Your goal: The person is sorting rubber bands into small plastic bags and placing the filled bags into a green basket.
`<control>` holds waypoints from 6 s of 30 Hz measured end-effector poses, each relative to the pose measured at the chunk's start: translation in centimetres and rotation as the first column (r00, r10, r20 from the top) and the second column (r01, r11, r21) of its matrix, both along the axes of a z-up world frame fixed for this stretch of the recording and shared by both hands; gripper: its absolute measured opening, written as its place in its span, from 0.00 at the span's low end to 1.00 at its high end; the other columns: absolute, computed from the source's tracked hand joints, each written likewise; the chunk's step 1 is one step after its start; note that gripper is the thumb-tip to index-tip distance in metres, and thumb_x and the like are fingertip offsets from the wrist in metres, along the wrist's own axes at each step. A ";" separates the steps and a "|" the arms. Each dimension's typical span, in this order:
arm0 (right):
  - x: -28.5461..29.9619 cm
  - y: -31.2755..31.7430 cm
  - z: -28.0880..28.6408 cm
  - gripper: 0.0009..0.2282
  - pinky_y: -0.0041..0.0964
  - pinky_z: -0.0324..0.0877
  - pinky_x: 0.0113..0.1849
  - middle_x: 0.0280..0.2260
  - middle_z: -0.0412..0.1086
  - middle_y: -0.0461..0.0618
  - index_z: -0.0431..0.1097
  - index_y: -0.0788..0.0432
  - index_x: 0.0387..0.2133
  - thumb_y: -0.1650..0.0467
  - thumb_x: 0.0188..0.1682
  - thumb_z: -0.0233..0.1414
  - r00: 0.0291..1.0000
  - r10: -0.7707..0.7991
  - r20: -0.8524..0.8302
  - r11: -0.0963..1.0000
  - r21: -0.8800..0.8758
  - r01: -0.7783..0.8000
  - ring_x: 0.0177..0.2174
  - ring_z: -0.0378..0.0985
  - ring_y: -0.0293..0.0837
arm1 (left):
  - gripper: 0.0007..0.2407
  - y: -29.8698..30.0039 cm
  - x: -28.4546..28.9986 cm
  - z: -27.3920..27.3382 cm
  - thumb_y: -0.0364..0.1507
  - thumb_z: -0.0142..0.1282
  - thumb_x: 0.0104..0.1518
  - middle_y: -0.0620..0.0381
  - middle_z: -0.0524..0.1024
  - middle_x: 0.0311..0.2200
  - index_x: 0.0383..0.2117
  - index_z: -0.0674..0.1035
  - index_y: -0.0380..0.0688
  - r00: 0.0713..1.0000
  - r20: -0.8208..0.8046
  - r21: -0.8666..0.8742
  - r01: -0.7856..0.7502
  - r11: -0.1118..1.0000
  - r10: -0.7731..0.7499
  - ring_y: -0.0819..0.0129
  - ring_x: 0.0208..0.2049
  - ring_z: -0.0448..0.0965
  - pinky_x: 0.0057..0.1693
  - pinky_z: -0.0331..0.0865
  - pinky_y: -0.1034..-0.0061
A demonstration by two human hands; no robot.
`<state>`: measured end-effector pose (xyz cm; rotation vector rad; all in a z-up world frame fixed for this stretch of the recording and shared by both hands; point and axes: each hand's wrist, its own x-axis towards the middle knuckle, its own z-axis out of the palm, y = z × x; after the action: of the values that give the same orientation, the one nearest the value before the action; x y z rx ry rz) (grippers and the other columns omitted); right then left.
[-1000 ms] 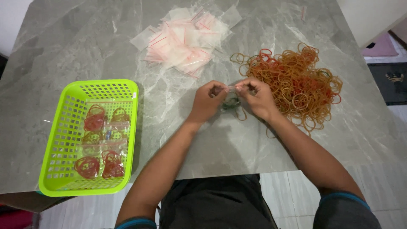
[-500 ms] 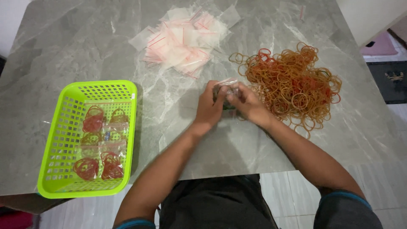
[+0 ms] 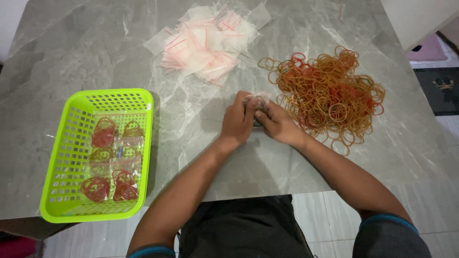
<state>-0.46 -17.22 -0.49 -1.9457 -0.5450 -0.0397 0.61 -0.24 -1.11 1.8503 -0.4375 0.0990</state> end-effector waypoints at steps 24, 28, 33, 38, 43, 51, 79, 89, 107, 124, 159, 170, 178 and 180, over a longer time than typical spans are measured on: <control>-0.6 -1.2 -2.2 0.09 0.57 0.69 0.29 0.24 0.72 0.65 0.69 0.62 0.37 0.68 0.59 0.46 0.989 -0.094 0.111 0.976 -0.188 0.113 0.31 0.77 0.71 | 0.19 -0.6 -0.4 1.1 0.48 0.34 0.68 0.40 0.78 0.23 0.38 0.70 0.47 0.998 -0.057 0.019 0.022 1.000 -0.021 0.43 0.28 0.83 0.36 0.73 0.58; -0.9 -0.7 -1.6 0.10 0.52 0.69 0.28 0.22 0.72 0.63 0.70 0.62 0.34 0.68 0.60 0.46 0.985 -0.119 0.124 0.972 -0.186 0.141 0.29 0.78 0.67 | 0.18 -0.6 -0.4 1.0 0.47 0.35 0.68 0.41 0.78 0.21 0.37 0.71 0.47 0.998 -0.054 0.022 0.022 1.000 -0.020 0.44 0.27 0.83 0.35 0.73 0.59; -0.9 -0.4 -1.1 0.12 0.48 0.68 0.26 0.19 0.71 0.61 0.70 0.62 0.31 0.68 0.60 0.44 0.984 -0.129 0.119 0.976 -0.158 0.147 0.23 0.77 0.60 | 0.17 -0.7 -0.4 0.7 0.47 0.36 0.68 0.40 0.77 0.20 0.35 0.71 0.48 0.999 -0.027 0.006 0.024 1.000 -0.024 0.42 0.26 0.82 0.35 0.73 0.59; -1.4 -0.3 -0.2 0.11 0.55 0.66 0.25 0.20 0.69 0.68 0.68 0.64 0.30 0.69 0.59 0.46 0.982 -0.130 0.137 0.968 -0.198 0.156 0.26 0.75 0.72 | 0.17 -0.4 -0.2 0.7 0.47 0.36 0.68 0.40 0.77 0.21 0.36 0.72 0.49 0.999 -0.029 0.007 0.015 1.000 -0.015 0.43 0.27 0.82 0.37 0.73 0.58; -1.2 -0.1 0.8 0.08 0.46 0.70 0.28 0.22 0.73 0.59 0.73 0.63 0.35 0.68 0.57 0.53 0.987 -0.155 0.038 0.988 -0.019 0.156 0.26 0.77 0.51 | 0.17 -0.1 0.2 0.0 0.47 0.39 0.68 0.50 0.79 0.21 0.36 0.72 0.49 0.997 -0.062 -0.113 0.033 0.993 -0.040 0.58 0.23 0.80 0.35 0.73 0.66; 0.9 -1.6 -0.7 0.08 0.32 0.66 0.28 0.18 0.67 0.47 0.75 0.62 0.33 0.71 0.60 0.51 0.971 -0.232 -0.050 0.938 0.253 0.237 0.24 0.70 0.37 | 0.12 0.0 0.1 0.6 0.42 0.44 0.68 0.56 0.72 0.12 0.43 0.74 0.49 0.993 -0.055 -0.144 0.093 0.985 -0.102 0.71 0.17 0.72 0.30 0.67 0.75; 1.9 -2.8 -2.6 0.04 0.30 0.66 0.22 0.20 0.69 0.50 0.74 0.65 0.35 0.74 0.55 0.57 0.959 -0.255 -0.120 0.908 0.312 0.280 0.16 0.69 0.36 | 0.19 0.3 1.5 0.1 0.43 0.38 0.71 0.57 0.70 0.18 0.35 0.79 0.45 0.992 -0.004 -0.183 0.124 0.975 -0.127 0.74 0.22 0.68 0.32 0.65 0.76; 1.6 -2.3 -0.7 0.07 0.26 0.64 0.17 0.24 0.68 0.49 0.73 0.66 0.41 0.71 0.59 0.51 0.910 -0.362 -0.201 0.804 0.426 0.414 0.13 0.69 0.35 | 0.12 0.1 2.6 -1.2 0.37 0.55 0.62 0.53 0.74 0.20 0.31 0.78 0.39 0.958 -0.204 -0.067 0.191 0.979 -0.201 0.67 0.19 0.77 0.30 0.70 0.73; 1.0 -4.0 -4.1 0.05 0.34 0.69 0.29 0.28 0.71 0.52 0.77 0.63 0.40 0.72 0.56 0.59 0.896 -0.443 -0.019 0.886 0.144 0.441 0.27 0.72 0.39 | 0.25 2.3 1.3 5.9 0.45 0.50 0.62 0.34 0.75 0.50 0.57 0.71 0.37 0.902 -0.417 0.314 0.261 0.913 -0.114 0.40 0.53 0.77 0.54 0.73 0.53; 0.3 -3.7 -3.6 0.02 0.37 0.69 0.32 0.26 0.73 0.53 0.78 0.63 0.36 0.75 0.54 0.59 0.907 -0.414 0.081 0.904 0.156 0.398 0.27 0.71 0.40 | 0.17 2.8 2.3 4.3 0.44 0.50 0.62 0.43 0.81 0.41 0.49 0.78 0.49 0.938 -0.337 0.349 0.209 0.914 -0.086 0.48 0.43 0.82 0.47 0.75 0.60; 7.0 26.6 8.7 0.14 0.44 0.70 0.31 0.37 0.78 0.61 0.76 0.62 0.48 0.71 0.49 0.56 0.896 0.386 -0.219 0.769 -0.460 -0.444 0.29 0.75 0.48 | 0.13 29.0 -11.5 7.4 0.33 0.48 0.60 0.48 0.72 0.47 0.51 0.74 0.50 0.892 0.042 0.644 -0.368 0.671 0.449 0.30 0.34 0.78 0.42 0.75 0.44; 9.0 28.6 6.7 0.14 0.44 0.51 0.46 0.35 0.80 0.36 0.77 0.41 0.45 0.56 0.50 0.51 0.920 0.393 -0.008 0.433 -0.880 -0.193 0.44 0.76 0.44 | 0.21 30.0 -9.7 6.1 0.38 0.48 0.64 0.37 0.67 0.56 0.58 0.71 0.37 0.962 -0.022 0.822 -0.137 0.553 0.272 0.41 0.58 0.69 0.59 0.61 0.44; 5.7 29.6 7.6 0.23 0.59 0.55 0.53 0.56 0.71 0.49 0.70 0.41 0.57 0.52 0.49 0.48 0.830 0.556 0.035 0.445 -0.856 -0.262 0.54 0.73 0.53 | 0.22 29.3 -10.2 9.4 0.40 0.50 0.62 0.37 0.59 0.63 0.59 0.72 0.42 0.941 -0.095 0.852 -0.092 0.516 0.325 0.39 0.66 0.55 0.64 0.52 0.48; 4.9 30.0 7.9 0.20 0.62 0.50 0.58 0.60 0.68 0.51 0.72 0.47 0.53 0.54 0.53 0.46 0.779 0.624 -0.058 0.357 -0.866 -0.351 0.57 0.71 0.55 | 0.20 29.3 -10.4 11.0 0.37 0.49 0.61 0.39 0.54 0.68 0.58 0.73 0.41 0.942 -0.116 0.816 -0.091 0.572 0.315 0.40 0.69 0.48 0.66 0.47 0.48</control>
<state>4.43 12.76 7.41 -2.6393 -1.6025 0.4365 -9.83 29.08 9.84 2.7848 -0.0550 -0.2227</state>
